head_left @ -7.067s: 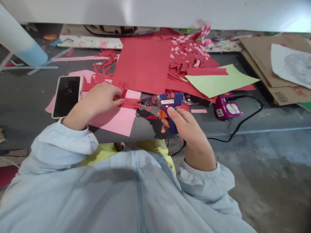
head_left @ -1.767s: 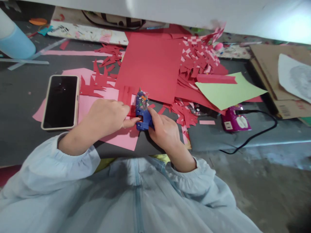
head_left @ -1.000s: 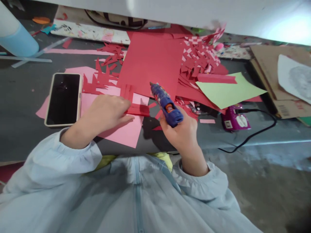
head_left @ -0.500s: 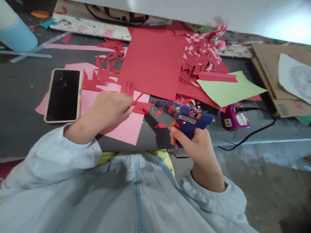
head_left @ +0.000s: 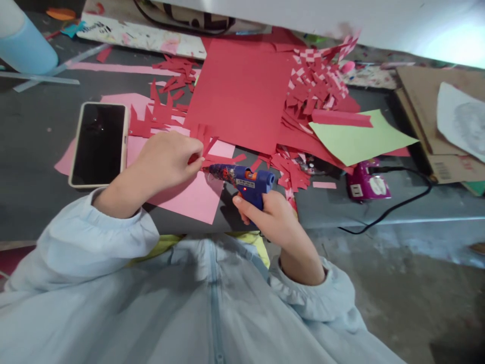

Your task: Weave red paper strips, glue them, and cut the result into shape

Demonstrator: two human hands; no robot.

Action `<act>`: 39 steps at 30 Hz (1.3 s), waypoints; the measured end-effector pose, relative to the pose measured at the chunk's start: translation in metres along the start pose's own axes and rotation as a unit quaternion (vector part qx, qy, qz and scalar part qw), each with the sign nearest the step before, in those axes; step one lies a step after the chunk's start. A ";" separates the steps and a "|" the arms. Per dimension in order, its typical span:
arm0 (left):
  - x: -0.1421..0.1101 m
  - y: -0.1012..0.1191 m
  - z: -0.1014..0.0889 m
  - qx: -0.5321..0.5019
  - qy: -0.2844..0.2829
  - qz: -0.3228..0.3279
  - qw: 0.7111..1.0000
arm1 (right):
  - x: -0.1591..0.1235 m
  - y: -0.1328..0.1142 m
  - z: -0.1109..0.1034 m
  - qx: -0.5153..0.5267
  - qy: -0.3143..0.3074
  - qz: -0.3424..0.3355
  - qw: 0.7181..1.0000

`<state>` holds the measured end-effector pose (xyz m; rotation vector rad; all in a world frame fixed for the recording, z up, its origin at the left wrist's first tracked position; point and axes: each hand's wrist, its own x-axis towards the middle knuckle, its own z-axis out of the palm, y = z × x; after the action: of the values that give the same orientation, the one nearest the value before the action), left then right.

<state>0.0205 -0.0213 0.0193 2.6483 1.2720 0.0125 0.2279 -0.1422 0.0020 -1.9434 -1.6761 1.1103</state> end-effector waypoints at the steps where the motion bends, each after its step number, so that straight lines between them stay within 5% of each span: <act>1: 0.000 -0.001 0.001 -0.001 0.002 0.001 1.000 | 0.000 -0.001 0.000 -0.005 -0.001 0.005 1.000; 39: 0.001 -0.006 0.007 -0.039 0.036 0.021 0.998 | 0.002 -0.003 -0.005 -0.025 -0.011 0.033 0.999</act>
<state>0.0173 -0.0177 0.0114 2.6285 1.2124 0.1626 0.2299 -0.1380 0.0064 -2.0386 -1.6774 1.1270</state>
